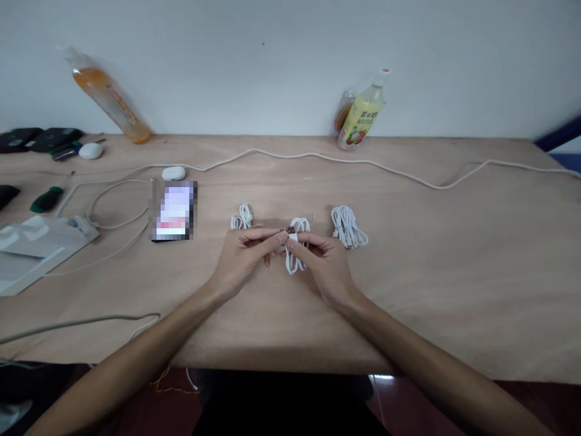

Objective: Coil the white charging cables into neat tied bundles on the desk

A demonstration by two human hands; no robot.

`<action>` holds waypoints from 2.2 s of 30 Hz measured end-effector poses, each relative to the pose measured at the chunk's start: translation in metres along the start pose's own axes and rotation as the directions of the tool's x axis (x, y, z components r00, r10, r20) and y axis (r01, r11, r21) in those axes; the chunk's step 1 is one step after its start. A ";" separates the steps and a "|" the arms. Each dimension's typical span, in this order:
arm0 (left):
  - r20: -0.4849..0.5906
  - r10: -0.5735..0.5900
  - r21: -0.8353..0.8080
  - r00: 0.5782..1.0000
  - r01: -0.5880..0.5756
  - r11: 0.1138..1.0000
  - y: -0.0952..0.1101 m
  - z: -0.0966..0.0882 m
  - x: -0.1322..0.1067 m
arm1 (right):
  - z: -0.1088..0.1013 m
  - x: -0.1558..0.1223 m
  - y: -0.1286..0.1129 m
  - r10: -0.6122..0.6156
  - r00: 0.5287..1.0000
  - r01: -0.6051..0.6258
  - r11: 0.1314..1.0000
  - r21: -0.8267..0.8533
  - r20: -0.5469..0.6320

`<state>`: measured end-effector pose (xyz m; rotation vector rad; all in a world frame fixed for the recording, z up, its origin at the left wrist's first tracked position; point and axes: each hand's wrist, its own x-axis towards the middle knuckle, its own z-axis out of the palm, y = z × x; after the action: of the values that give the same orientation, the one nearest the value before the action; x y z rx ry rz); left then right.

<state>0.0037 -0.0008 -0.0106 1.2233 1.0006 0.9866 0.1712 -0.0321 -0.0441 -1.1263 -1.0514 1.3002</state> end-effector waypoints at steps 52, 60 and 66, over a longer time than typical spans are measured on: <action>-0.018 0.159 0.172 0.987 -0.154 0.973 0.003 0.000 -0.004 | 0.002 -0.001 0.000 0.033 0.999 -0.032 0.999 0.013 -0.030; -0.019 0.150 0.146 0.988 -0.146 0.978 0.002 0.001 -0.003 | 0.003 -0.001 -0.002 0.023 0.999 -0.021 0.999 0.045 -0.036; 0.000 0.109 0.145 0.994 -0.108 0.983 0.004 0.001 -0.004 | 0.003 -0.001 -0.002 0.031 0.999 -0.029 0.997 0.068 -0.023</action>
<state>0.0037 -0.0049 -0.0065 1.4079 1.0355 1.0179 0.1684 -0.0332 -0.0414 -1.1078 -0.9692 1.3330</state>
